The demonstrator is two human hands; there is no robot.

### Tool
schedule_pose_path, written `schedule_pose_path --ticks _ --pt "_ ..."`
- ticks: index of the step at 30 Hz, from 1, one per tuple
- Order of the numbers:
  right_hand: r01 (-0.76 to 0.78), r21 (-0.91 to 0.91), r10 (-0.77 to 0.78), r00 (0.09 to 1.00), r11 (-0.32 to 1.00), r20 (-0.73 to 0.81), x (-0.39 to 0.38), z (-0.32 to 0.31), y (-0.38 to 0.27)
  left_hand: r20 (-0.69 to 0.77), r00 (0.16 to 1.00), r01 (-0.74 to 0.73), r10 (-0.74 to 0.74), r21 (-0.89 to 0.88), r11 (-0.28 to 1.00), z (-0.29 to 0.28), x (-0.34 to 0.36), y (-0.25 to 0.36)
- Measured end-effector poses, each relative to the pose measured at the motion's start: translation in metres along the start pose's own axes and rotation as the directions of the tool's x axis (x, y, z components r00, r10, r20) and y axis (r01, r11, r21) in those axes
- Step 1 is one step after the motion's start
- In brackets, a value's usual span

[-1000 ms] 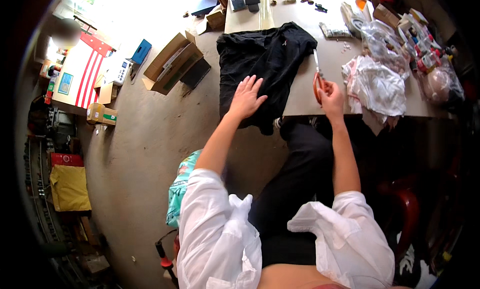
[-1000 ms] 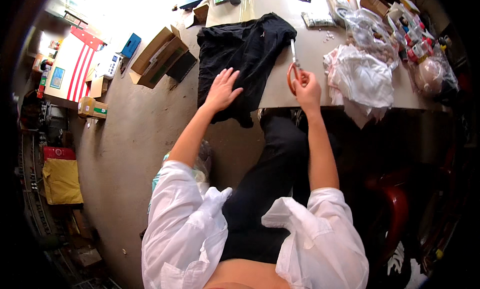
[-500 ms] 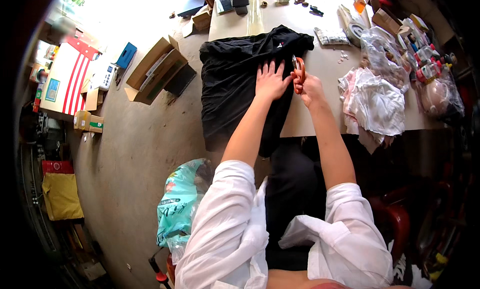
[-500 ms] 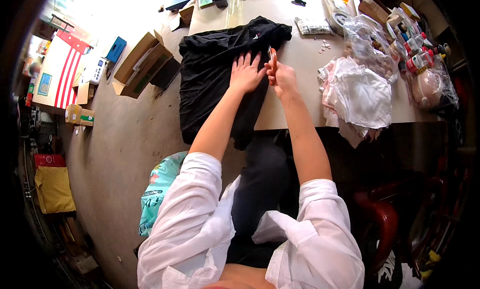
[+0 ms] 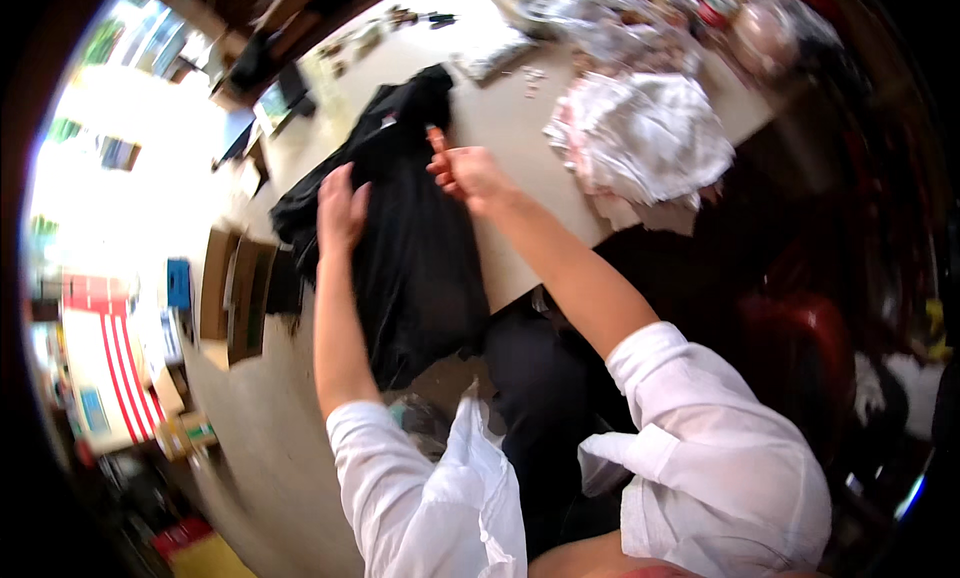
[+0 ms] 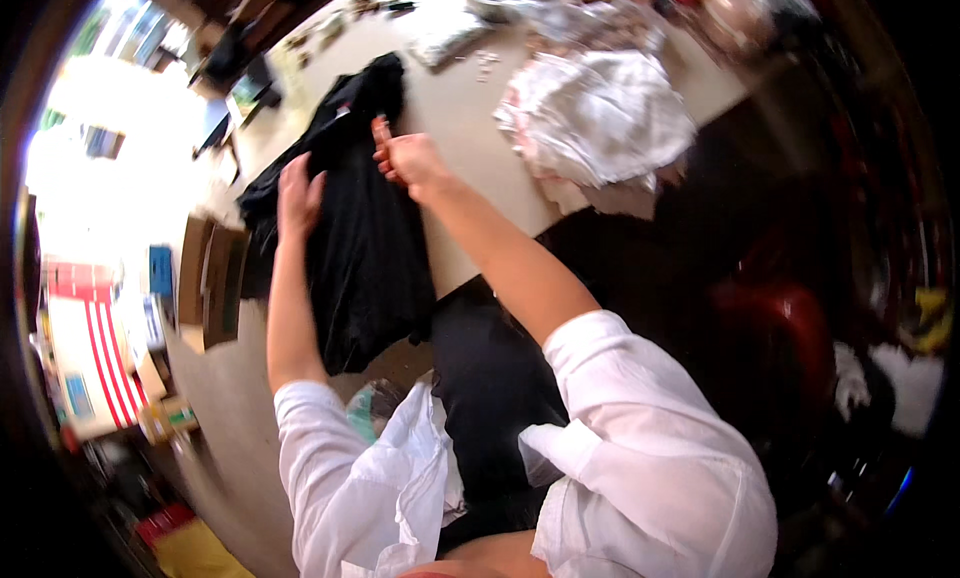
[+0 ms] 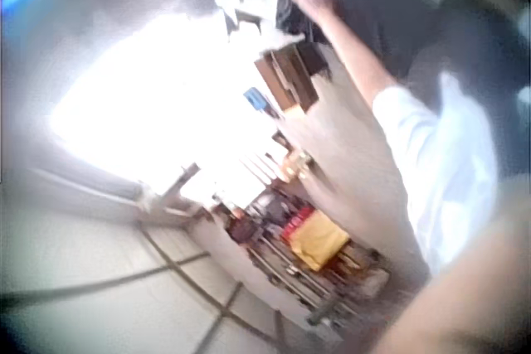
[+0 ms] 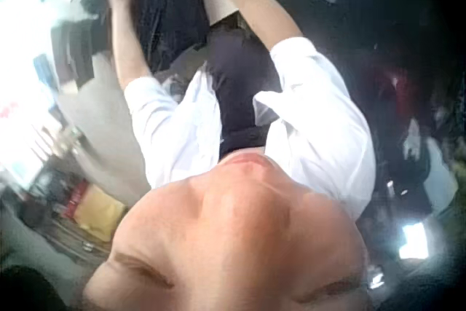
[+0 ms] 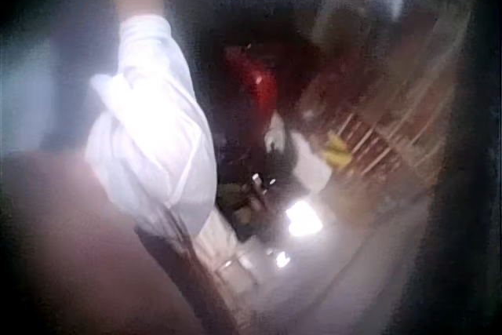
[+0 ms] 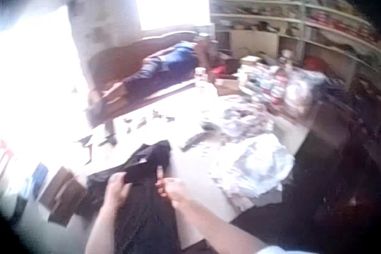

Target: The person uses orange-handled scissors to cut a white cloth into strips on a table. They then retrieve a black t-shirt from a plastic bag and cut it into strips as well. The cut pieces are placed on the table.

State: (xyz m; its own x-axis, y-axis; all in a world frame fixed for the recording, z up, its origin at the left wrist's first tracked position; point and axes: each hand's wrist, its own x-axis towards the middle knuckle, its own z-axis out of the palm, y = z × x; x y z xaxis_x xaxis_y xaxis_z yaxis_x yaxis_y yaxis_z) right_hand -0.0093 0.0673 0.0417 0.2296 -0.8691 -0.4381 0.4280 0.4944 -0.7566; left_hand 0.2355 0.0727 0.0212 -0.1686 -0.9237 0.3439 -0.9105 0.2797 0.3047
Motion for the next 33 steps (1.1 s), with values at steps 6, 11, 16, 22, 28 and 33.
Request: schedule_pose_path --ticks 6,11,16,22,28,33 --pt "-0.048 -0.022 0.048 0.999 0.999 0.000 -0.014 0.017 -0.007 -0.023 0.865 0.469 -0.501 0.391 0.792 0.015 0.002 -0.106" --pt "-0.013 -0.037 0.014 1.000 0.999 0.020 0.008 0.016 0.006 -0.209 0.893 0.449 -0.400 0.487 0.749 0.030 0.016 -0.044" --pt "-0.138 0.086 0.130 0.987 0.987 0.099 0.001 -0.002 -0.009 -0.041 0.985 0.170 -0.165 0.231 0.958 0.002 -0.097 0.083" --pt "-0.085 -0.062 0.095 0.977 0.994 0.189 -0.018 -0.024 0.006 0.190 0.967 0.176 -0.168 -0.026 0.984 -0.063 -0.264 0.183" --pt "-0.107 -0.121 0.135 0.960 0.987 0.244 -0.081 -0.044 0.009 -0.056 0.984 0.175 -0.171 0.064 0.983 -0.011 -0.291 0.204" --pt "-0.020 0.064 -0.009 0.908 0.998 0.419 -0.124 -0.053 0.014 0.371 0.502 0.624 -0.781 -0.781 0.030 0.035 -0.253 0.214"
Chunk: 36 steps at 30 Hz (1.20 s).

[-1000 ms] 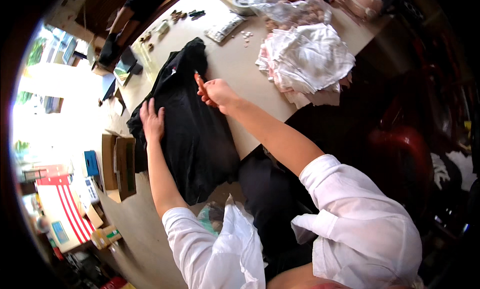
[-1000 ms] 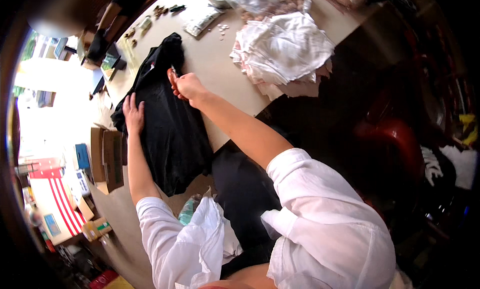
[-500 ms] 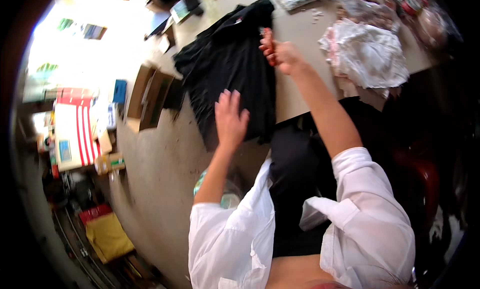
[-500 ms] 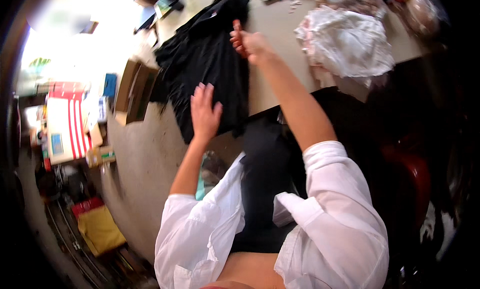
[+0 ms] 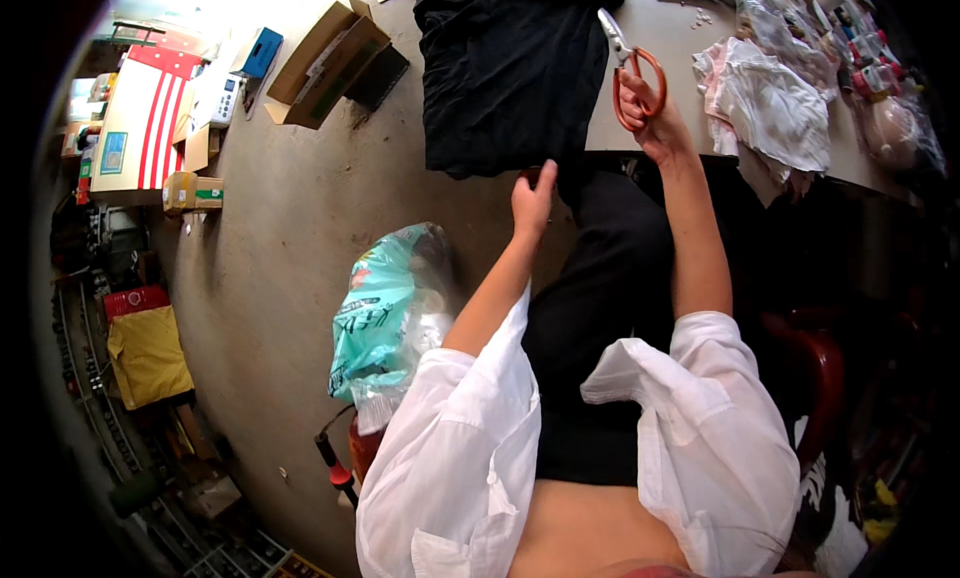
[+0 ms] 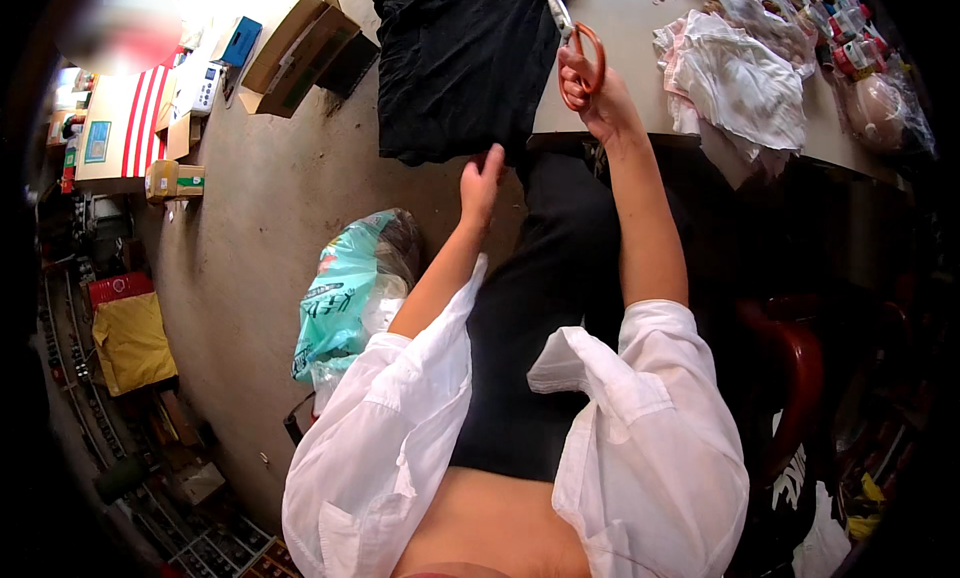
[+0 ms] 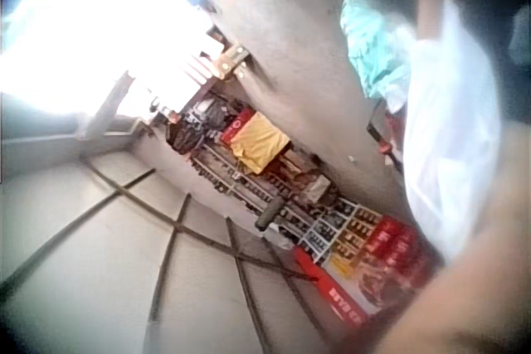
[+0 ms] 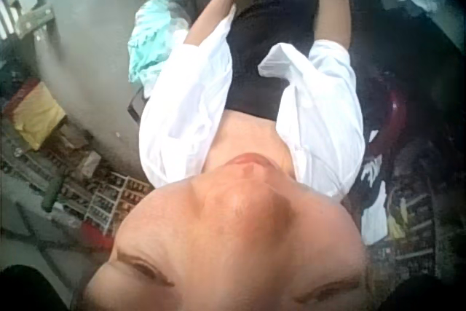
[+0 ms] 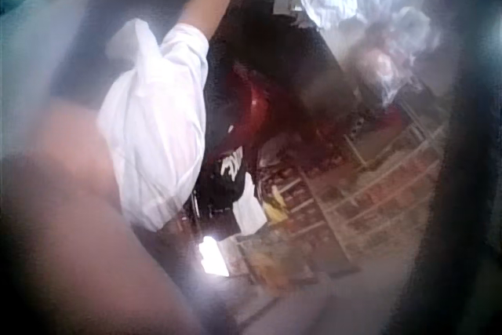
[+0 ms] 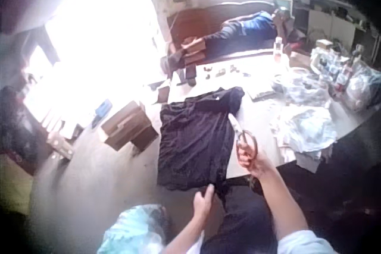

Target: The person uses orange-handled scissors to cut a white cloth into strips on a table. They then retrieve a black t-shirt from a plastic bag and cut it into strips as well. The cut pieces are placed on the table.

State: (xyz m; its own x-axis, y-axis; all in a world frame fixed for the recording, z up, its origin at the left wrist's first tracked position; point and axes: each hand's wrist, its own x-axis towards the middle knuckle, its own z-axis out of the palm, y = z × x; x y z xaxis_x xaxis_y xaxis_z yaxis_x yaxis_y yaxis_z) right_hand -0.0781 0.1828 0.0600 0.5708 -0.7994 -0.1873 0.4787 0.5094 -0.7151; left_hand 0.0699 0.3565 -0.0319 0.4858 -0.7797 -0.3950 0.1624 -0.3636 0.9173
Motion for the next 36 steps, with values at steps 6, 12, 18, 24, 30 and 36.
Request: schedule_pose_path --ticks 6,12,18,24,30,36 --pt "0.088 -0.176 -0.078 0.995 0.980 0.066 -0.045 -0.003 -0.006 -0.093 0.994 -0.091 0.065 -0.309 0.947 0.036 -0.018 0.021" --pt "0.210 -0.397 -0.270 0.957 0.893 -0.102 -0.088 0.030 -0.006 -0.098 0.879 -0.477 0.467 -0.215 0.852 0.063 -0.054 0.106" --pt "0.357 -0.431 -0.449 0.884 0.829 -0.131 -0.123 0.037 -0.003 -0.039 0.845 -0.531 0.533 -0.174 0.829 0.095 -0.069 0.153" --pt "0.307 -0.746 -0.662 0.714 0.590 -0.229 -0.135 0.009 0.015 0.037 0.976 -0.182 0.215 -0.407 0.895 0.120 -0.088 0.116" --pt "0.134 -0.885 -0.757 0.585 0.446 -0.293 -0.146 0.023 0.031 0.017 0.999 0.038 -0.035 -0.675 0.736 0.125 -0.084 0.073" --pt "0.065 -0.910 -0.782 0.538 0.410 -0.315 -0.154 0.023 0.043 0.269 0.942 0.333 -0.199 -0.802 0.495 0.102 -0.084 0.075"
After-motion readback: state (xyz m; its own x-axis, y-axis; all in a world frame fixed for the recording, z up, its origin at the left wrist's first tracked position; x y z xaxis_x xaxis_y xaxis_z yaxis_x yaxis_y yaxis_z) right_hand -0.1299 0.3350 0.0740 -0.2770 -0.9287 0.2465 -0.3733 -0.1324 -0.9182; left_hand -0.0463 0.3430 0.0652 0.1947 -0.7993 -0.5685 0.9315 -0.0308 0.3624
